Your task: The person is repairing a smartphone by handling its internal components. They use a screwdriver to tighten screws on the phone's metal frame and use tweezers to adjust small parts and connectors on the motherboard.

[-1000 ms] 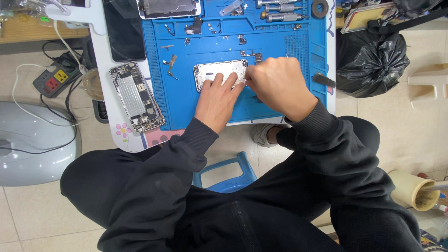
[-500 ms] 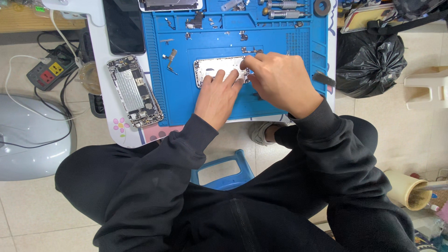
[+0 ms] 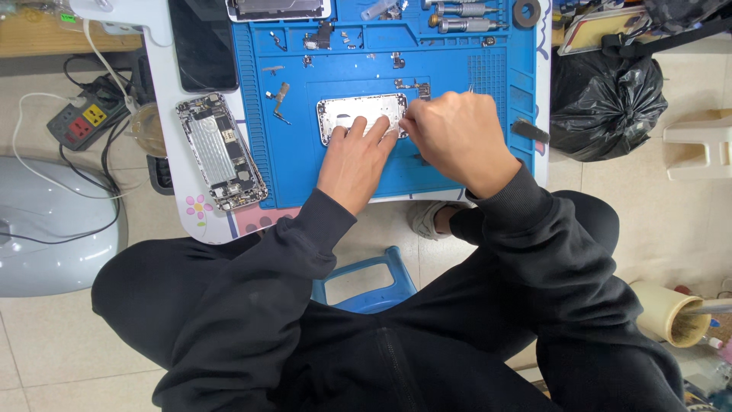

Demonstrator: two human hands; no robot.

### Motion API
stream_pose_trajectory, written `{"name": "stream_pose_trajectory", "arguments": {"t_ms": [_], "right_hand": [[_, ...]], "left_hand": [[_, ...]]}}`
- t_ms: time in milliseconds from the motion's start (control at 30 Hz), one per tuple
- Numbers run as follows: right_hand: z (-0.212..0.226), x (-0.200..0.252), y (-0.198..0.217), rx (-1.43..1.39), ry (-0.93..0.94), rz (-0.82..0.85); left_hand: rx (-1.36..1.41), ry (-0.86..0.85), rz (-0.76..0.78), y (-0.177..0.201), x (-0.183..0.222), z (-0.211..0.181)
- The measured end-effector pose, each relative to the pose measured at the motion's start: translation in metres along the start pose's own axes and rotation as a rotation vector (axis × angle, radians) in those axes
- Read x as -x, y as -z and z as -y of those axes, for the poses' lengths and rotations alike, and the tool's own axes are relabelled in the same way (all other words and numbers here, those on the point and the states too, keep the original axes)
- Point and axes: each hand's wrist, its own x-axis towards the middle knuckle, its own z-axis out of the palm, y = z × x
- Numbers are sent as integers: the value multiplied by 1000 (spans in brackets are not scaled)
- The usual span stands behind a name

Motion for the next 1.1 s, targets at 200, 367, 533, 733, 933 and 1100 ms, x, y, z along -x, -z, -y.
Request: {"name": "stream_pose_trajectory", "arguments": {"t_ms": [200,367,533,733,933,1100], "right_hand": [[1,-3,4,5,25,20],[2,-1,0,30,0,66],[3,0,-3,41,-59,75],[5,3,-2,31,-115,25],[8,7,6,-19,-65,48],[5,10,6,-48,-28,-38]], "left_hand": [[-21,1,-18,-3,-1,0],[-11,-4,-2,-5,4,0],[-2,-7,5,-6,4,2],[-9,-4,16,-6,5,1],[-8,7,18,-5,3,0],[-12,9,-18,-9,1,0]]}}
